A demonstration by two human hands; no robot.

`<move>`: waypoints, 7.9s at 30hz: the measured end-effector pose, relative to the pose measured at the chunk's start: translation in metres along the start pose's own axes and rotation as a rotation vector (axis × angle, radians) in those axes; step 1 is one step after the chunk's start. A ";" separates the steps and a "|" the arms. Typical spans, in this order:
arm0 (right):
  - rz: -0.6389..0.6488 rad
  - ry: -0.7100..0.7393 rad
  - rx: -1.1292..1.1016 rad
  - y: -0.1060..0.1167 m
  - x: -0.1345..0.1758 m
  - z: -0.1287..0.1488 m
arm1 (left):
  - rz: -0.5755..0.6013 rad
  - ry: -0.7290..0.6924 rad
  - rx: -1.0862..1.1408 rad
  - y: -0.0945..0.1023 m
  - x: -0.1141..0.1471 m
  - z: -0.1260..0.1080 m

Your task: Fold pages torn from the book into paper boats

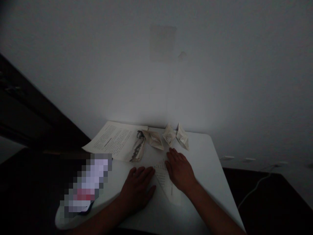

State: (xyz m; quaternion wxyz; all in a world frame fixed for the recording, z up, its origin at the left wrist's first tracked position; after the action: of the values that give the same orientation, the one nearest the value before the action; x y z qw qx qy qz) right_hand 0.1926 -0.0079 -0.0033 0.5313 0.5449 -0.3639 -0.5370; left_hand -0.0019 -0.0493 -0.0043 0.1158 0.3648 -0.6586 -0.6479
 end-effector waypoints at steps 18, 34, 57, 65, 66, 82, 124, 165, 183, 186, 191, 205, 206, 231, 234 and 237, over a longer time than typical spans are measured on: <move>-0.110 -0.040 -0.112 0.005 0.023 -0.010 | 0.008 0.056 0.053 0.001 -0.005 0.005; -0.094 -0.093 -0.147 0.002 0.027 -0.011 | 0.088 0.039 0.057 -0.003 -0.003 0.008; -0.081 -0.077 -0.142 0.010 0.028 -0.011 | 0.099 0.044 0.111 0.003 -0.003 0.008; -0.074 -0.072 -0.145 0.001 0.026 -0.020 | 0.079 0.053 0.093 0.001 -0.004 0.006; -0.083 -0.066 -0.151 0.001 0.026 -0.021 | 0.072 0.052 0.088 0.000 -0.005 0.006; -0.130 -0.061 -0.147 -0.005 0.029 -0.020 | 0.025 0.056 0.139 -0.001 -0.008 0.011; -0.109 -0.019 -0.340 -0.003 -0.002 -0.027 | 0.051 0.085 0.152 -0.003 -0.017 0.020; 0.126 0.130 -0.460 0.013 0.025 -0.023 | 0.092 -0.096 0.297 0.010 -0.019 0.009; 0.264 0.166 -0.214 0.024 0.025 0.004 | 0.146 -0.087 0.208 0.007 -0.025 0.016; 0.236 0.175 -0.214 0.022 0.019 0.012 | 0.143 -0.104 0.211 0.003 -0.027 0.015; 0.173 0.208 -0.240 0.013 0.007 0.021 | 0.141 -0.096 0.210 -0.001 -0.025 0.014; 0.153 0.222 -0.137 0.019 0.026 0.000 | 0.129 -0.074 0.184 -0.001 -0.022 0.015; 0.155 0.224 -0.128 0.020 0.027 -0.001 | 0.141 -0.080 0.186 -0.001 -0.022 0.016; 0.141 0.283 -0.101 0.028 0.030 -0.001 | 0.041 -0.271 0.119 0.003 -0.016 0.021; 0.137 0.309 -0.101 0.029 0.029 0.005 | 0.031 -0.318 0.114 0.004 -0.015 0.019; 0.134 0.331 -0.120 0.029 0.031 0.010 | 0.041 -0.343 0.142 0.006 -0.012 0.017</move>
State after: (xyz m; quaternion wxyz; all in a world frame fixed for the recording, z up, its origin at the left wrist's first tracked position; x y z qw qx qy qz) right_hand 0.1925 -0.0448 0.0197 0.6499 0.5679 -0.2742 -0.4242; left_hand -0.0061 -0.0287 0.0033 -0.0112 0.2429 -0.7200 -0.6500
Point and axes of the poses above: each hand's wrist, its own x-axis away from the middle knuckle, its own y-axis out of the back of the hand, z = x × y, the point moved 2 cm from there along -x, towards the middle knuckle, and after that the axes turned 12 degrees about -y, right-handed, at the moved point
